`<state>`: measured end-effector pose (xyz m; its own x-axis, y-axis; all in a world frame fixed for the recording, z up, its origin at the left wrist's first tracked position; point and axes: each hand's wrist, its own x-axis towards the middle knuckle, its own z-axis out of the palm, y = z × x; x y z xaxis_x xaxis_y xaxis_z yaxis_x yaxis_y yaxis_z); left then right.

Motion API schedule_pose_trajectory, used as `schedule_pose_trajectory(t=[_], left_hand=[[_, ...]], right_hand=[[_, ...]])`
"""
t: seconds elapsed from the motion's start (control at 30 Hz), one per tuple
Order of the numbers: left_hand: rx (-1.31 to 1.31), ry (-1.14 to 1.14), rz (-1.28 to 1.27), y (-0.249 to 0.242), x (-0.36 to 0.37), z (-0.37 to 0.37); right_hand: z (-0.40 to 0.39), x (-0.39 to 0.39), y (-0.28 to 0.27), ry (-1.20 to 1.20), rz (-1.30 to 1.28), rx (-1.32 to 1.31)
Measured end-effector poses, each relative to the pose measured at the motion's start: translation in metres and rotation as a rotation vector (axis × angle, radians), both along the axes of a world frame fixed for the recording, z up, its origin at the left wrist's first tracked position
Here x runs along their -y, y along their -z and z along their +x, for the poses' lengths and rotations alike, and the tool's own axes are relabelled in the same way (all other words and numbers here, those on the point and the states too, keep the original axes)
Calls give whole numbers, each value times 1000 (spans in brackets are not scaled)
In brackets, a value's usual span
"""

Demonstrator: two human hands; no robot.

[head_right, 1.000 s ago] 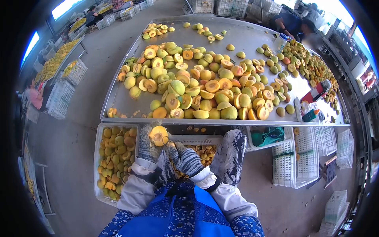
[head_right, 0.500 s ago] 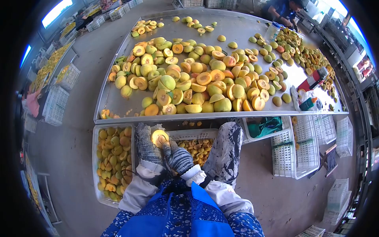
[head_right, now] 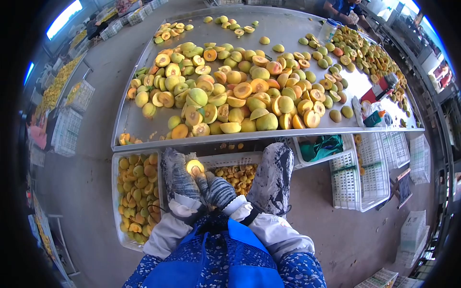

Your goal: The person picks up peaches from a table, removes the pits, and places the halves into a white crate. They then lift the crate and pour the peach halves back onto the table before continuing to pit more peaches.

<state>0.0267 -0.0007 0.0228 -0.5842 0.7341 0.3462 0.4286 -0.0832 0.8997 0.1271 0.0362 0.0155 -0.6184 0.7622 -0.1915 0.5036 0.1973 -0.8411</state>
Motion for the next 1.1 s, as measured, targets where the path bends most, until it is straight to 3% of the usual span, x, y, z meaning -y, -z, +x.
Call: schedule_pose_trajectory(t=[0.07, 0.1, 0.13, 0.17, 0.27, 0.33, 0.37, 0.4, 0.47, 0.5, 0.63, 0.7, 0.77, 0.83, 0.87, 0.93, 0.97, 1.0, 1.07, 1.1], left_hand=[[407, -98, 84, -50, -5, 18], [408, -99, 83, -32, -6, 12], [597, -63, 104, 1, -9, 1], [785, -26, 125, 2, -13, -3], [872, -54, 28, -16, -13, -2], [1001, -5, 35, -32, -13, 2], [967, -64, 95, -17, -16, 3], [871, -26, -90, -10, -15, -4], [868, 28, -80, -8, -16, -6], [808, 47, -126, -14, -14, -6], [518, 88, -344, -19, -3, -6], [485, 46, -465, -38, 4, -5], [557, 57, -410, -23, 4, -7], [609, 93, -399, -48, 12, -10], [615, 75, -389, -47, 13, -12], [354, 95, -339, -42, 13, -11], [158, 74, -283, -30, 9, -9], [207, 126, -137, -19, 7, -8], [262, 322, -125, -8, -7, -13], [262, 312, -120, -10, -3, -11]], right_hand=[[3, 1, 9, -51, 78, -289], [5, 1, 5, -51, 76, -288], [6, 0, -1, -79, 0, -321], [7, -1, -8, -107, -78, -355], [15, -6, -23, -211, -243, -374], [22, -12, -3, -376, 130, -426], [25, -17, 12, -455, 180, -333], [27, -22, 17, -540, 234, -245], [35, -24, 8, -562, 565, -233], [37, -20, -5, -533, 457, -172], [42, -36, 23, -760, 668, -233], [42, -34, 28, -628, -147, -121], [41, -28, 27, -616, -167, -119], [39, -16, 25, -605, -197, -110], [35, -7, 24, -442, -638, -288], [31, 10, 25, -19, -1506, -603], [34, 7, 30, -57, -1564, -615], [38, 1, 30, -147, -1763, -668], [35, 1, 31, -230, -1799, -799], [31, 8, 25, -238, -1801, -789]])
